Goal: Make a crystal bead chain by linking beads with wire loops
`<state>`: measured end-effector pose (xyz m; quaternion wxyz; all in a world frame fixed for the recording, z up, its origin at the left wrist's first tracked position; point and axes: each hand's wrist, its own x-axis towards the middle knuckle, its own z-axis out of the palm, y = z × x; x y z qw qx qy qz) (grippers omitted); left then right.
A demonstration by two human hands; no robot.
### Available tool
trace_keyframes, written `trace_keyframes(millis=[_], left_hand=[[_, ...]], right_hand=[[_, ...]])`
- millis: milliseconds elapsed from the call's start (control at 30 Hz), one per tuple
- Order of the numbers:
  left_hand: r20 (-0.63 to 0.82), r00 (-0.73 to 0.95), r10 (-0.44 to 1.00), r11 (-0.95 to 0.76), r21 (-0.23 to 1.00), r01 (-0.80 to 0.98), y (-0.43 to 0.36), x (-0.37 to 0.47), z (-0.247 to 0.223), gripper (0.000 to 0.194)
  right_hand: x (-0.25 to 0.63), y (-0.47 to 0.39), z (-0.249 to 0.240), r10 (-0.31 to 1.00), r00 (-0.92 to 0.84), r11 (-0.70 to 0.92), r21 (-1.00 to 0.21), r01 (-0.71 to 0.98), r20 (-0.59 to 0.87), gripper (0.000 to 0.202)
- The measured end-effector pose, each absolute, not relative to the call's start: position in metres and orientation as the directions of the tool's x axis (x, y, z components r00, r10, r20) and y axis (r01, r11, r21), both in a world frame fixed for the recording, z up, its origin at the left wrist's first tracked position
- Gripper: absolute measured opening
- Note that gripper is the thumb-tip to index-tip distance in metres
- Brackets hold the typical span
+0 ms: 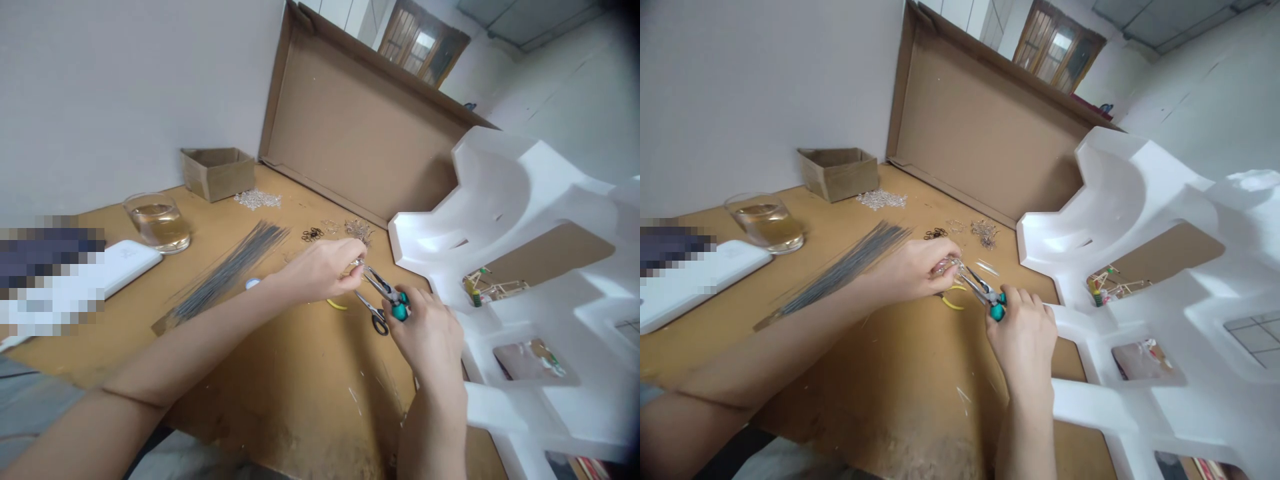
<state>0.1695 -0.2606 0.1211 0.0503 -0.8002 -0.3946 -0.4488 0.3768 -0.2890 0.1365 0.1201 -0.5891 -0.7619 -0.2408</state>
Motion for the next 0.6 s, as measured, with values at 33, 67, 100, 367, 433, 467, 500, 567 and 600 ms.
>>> trace_keyframes(millis=[33,67,100,367,433,467,500,567,600], left_hand=[[0.753,0.292,0.589,-0.682,0.270,0.680,-0.2607,0.1704,0.1205,0.009],[0.750,0.300,0.590,-0.682,0.265,0.681,-0.2610,0.1711,0.1202,0.009],[0.747,0.305,0.591,-0.682,0.261,0.683,-0.2612,0.1716,0.1202,0.008],[0.745,0.299,0.596,-0.680,0.271,0.682,-0.2623,0.1711,0.1217,0.008],[0.744,0.297,0.598,-0.679,0.274,0.681,-0.2624,0.1709,0.1218,0.008],[0.743,0.297,0.600,-0.678,0.276,0.681,-0.2625,0.1708,0.1221,0.008],[0.742,0.297,0.601,-0.679,0.277,0.680,-0.2626,0.1707,0.1225,0.007],[0.745,0.296,0.599,-0.680,0.276,0.679,-0.2630,0.1705,0.1239,0.007],[0.747,0.297,0.595,-0.682,0.273,0.679,-0.2632,0.1704,0.1246,0.007]], right_hand=[[0.3761,-0.2886,0.1364,0.841,-0.279,0.193,0.225,0.955,0.463,0.019],[0.3757,-0.2883,0.1365,0.840,-0.281,0.197,0.222,0.955,0.463,0.018],[0.3755,-0.2881,0.1365,0.837,-0.282,0.200,0.216,0.956,0.469,0.017],[0.3765,-0.2880,0.1361,0.837,-0.251,0.184,0.183,0.966,0.487,0.012],[0.3761,-0.2881,0.1361,0.834,-0.253,0.182,0.188,0.965,0.490,0.011],[0.3759,-0.2882,0.1362,0.832,-0.257,0.184,0.192,0.964,0.492,0.011],[0.3757,-0.2885,0.1364,0.830,-0.260,0.185,0.196,0.963,0.494,0.012],[0.3754,-0.2891,0.1367,0.833,-0.261,0.182,0.204,0.962,0.488,0.013],[0.3752,-0.2894,0.1369,0.839,-0.259,0.179,0.206,0.962,0.478,0.013]])
